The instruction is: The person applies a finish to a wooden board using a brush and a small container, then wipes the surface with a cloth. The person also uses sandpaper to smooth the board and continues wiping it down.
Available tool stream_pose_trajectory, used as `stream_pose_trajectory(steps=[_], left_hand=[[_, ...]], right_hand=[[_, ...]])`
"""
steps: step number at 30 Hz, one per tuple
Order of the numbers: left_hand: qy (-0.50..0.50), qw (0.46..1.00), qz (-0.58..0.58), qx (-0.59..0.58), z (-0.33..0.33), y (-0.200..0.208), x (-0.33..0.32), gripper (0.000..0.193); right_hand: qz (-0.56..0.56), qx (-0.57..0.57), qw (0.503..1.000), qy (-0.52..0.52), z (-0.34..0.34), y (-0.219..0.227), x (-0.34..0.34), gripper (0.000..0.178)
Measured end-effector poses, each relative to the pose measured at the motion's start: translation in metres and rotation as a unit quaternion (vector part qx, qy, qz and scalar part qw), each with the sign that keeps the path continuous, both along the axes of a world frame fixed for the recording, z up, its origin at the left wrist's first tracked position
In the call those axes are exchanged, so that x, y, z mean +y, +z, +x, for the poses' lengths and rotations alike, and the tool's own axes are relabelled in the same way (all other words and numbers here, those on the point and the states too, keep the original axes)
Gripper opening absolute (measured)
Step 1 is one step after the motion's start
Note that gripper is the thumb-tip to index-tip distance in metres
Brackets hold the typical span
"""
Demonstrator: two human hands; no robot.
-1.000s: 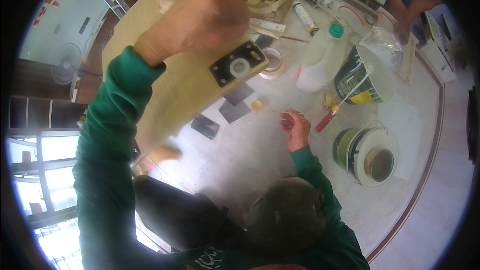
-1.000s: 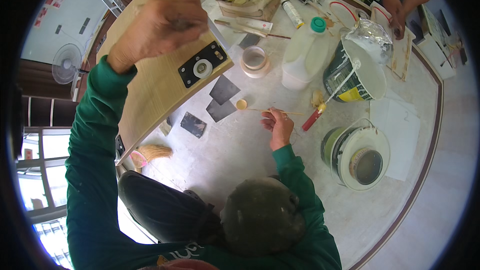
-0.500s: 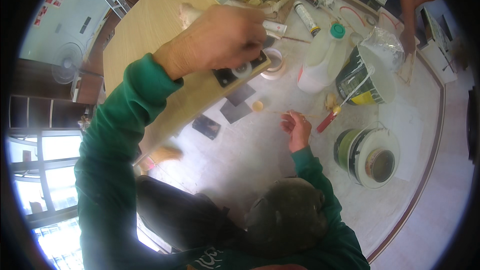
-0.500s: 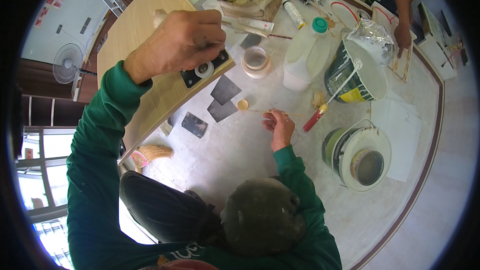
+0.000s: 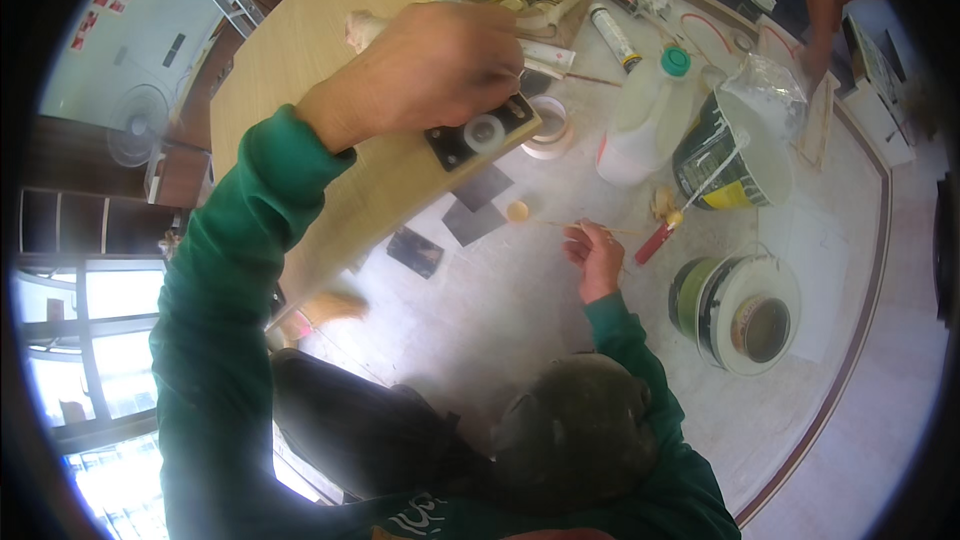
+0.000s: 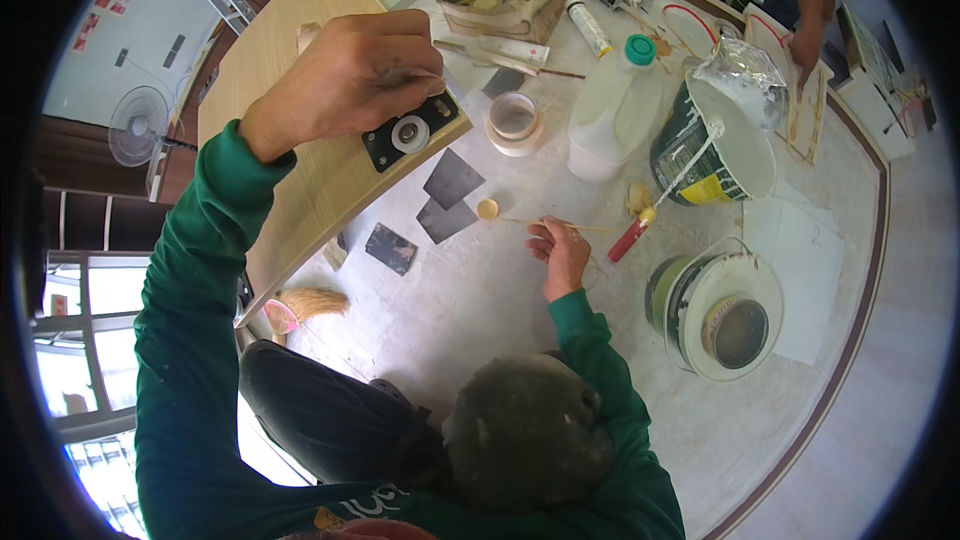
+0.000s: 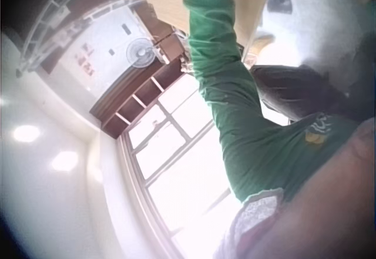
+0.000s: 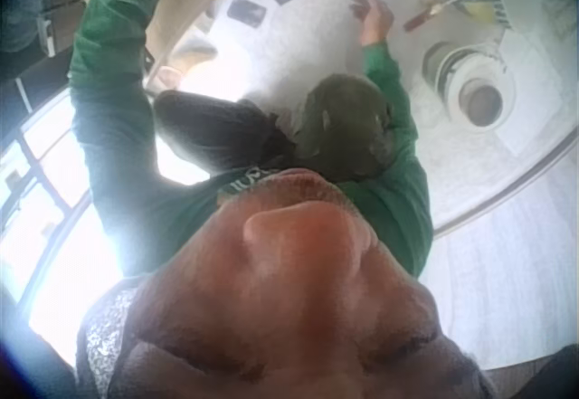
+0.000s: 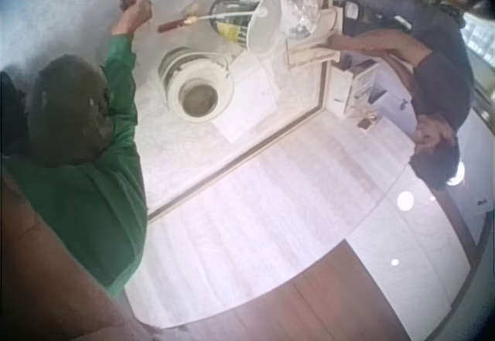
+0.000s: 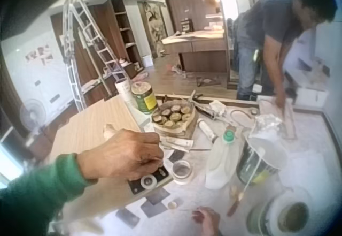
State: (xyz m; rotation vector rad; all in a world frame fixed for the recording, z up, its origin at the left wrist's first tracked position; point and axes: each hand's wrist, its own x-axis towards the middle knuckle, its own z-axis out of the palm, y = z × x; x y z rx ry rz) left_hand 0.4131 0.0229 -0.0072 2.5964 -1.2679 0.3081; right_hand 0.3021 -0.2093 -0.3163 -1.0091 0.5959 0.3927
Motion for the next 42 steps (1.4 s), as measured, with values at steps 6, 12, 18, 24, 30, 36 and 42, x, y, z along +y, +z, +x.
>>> stream_pose_trajectory(steps=[6,12,18,24,30,36,42], left_hand=[[-0.022,1.0,0.02,0.007,0.0,-0.006,-0.007,0.011],[-0.062,0.998,0.03,-0.011,-0.003,-0.003,-0.021,0.014],[-0.051,0.998,0.036,-0.03,0.001,-0.002,-0.017,0.014],[-0.056,0.998,0.034,-0.021,-0.006,-0.002,-0.021,0.015],[-0.007,0.997,0.031,-0.07,0.006,0.023,0.006,0.013],[0.018,0.997,0.024,-0.07,0.002,0.015,0.014,0.011],[0.018,0.999,0.029,-0.035,0.002,-0.004,0.0,0.011]], right_hand=[[0.006,0.001,1.0,-0.002,-0.002,-0.003,-0.002,0.029],[0.003,0.002,1.0,-0.006,0.0,-0.003,-0.001,0.026],[0.007,0.001,1.0,-0.014,-0.001,0.0,0.0,0.025],[0.008,0.0,1.0,-0.02,-0.001,-0.002,-0.002,0.025],[0.009,0.005,1.0,-0.027,-0.001,-0.001,-0.002,0.024],[0.002,0.006,1.0,-0.022,-0.001,-0.002,-0.004,0.024],[0.004,0.0,1.0,-0.016,-0.003,-0.006,0.001,0.025]])
